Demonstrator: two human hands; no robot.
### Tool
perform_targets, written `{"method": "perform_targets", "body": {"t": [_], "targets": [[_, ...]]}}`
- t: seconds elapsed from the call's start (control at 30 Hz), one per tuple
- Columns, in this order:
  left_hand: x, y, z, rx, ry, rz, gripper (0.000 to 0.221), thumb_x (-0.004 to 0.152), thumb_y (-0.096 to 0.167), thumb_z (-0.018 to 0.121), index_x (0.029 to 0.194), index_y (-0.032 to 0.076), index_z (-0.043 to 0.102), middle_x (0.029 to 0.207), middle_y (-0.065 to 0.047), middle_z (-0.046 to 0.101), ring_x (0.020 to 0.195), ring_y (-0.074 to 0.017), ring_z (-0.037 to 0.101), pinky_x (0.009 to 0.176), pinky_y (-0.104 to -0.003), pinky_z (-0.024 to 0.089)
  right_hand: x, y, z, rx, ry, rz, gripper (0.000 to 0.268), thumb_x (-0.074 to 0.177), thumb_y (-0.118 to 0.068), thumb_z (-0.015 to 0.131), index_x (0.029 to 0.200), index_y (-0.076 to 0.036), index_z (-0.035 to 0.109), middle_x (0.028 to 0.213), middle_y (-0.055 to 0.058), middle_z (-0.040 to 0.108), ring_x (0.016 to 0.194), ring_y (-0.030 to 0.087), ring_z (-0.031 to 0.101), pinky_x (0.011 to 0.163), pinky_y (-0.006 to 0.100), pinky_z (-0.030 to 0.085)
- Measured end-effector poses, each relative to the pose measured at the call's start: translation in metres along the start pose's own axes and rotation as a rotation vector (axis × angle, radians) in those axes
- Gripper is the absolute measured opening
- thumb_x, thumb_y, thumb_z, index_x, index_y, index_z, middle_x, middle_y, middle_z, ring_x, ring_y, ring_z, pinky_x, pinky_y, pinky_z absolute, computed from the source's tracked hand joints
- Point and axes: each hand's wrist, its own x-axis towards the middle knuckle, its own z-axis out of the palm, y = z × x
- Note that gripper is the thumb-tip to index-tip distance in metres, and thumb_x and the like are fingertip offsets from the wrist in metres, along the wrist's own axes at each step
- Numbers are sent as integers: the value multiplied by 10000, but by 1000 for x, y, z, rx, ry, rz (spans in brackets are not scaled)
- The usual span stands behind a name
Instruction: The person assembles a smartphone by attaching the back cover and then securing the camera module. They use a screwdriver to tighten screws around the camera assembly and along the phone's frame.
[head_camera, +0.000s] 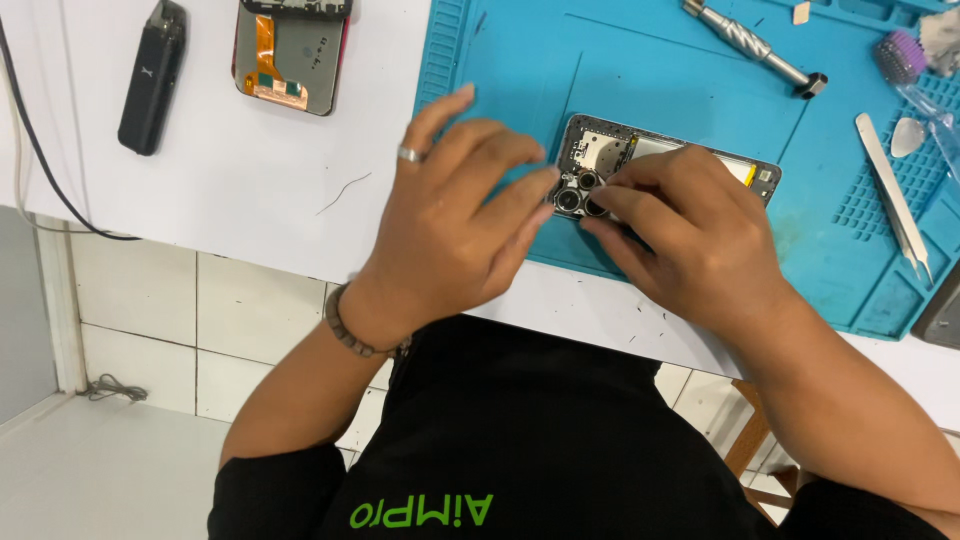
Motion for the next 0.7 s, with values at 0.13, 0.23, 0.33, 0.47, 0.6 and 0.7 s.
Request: {"method": "perform_targets", "body": {"t": [0.13,0.23,0.33,0.47,0.6,0.7], "targets": [[-13,12,5,11,-34,-60,174,953,96,529,970,-17,660,928,-155,610,870,-307,574,992,-528,395,1,0,0,10,-10,3,203,912,-47,790,1007,48,637,954,189,598,822,321,573,712,407,490],[-19,13,13,7,-42,-64,158,952,94,537,1015,-5,642,934,-152,604,878,-296,559,969,-524,432,4,-1,0,20,-3,-9,201,909,-51,776,1004,48,629,955,189,591,810,316,568,712,405,492],[-20,12,16,74,-62,-18,127,937,71,577,1024,5,643,928,-144,607,870,-285,575,966,-522,449,4,-2,1,10,4,-12,207,910,-70,769,1012,34,621,934,178,588,785,309,563,699,403,487],[-21,12,17,69,-91,-36,139,938,80,583,1043,9,638,950,-145,590,891,-289,560,975,-529,454,4,-2,1,0,-3,-7,210,906,-76,776,1002,27,620,915,169,585,771,304,559,697,397,497],[-21,12,18,83,-81,-31,132,927,73,610,1040,11,639,951,-144,600,887,-287,563,967,-534,451,5,-3,0,6,-30,5,209,911,-77,755,1022,27,613,916,170,576,757,305,535,674,400,473],[-18,11,18,102,-69,-21,113,927,73,618,1022,18,645,950,-138,604,881,-278,566,962,-526,455,8,-2,-2,5,-28,-2,200,917,-80,742,1024,30,614,923,173,577,759,309,540,677,396,476]]}}
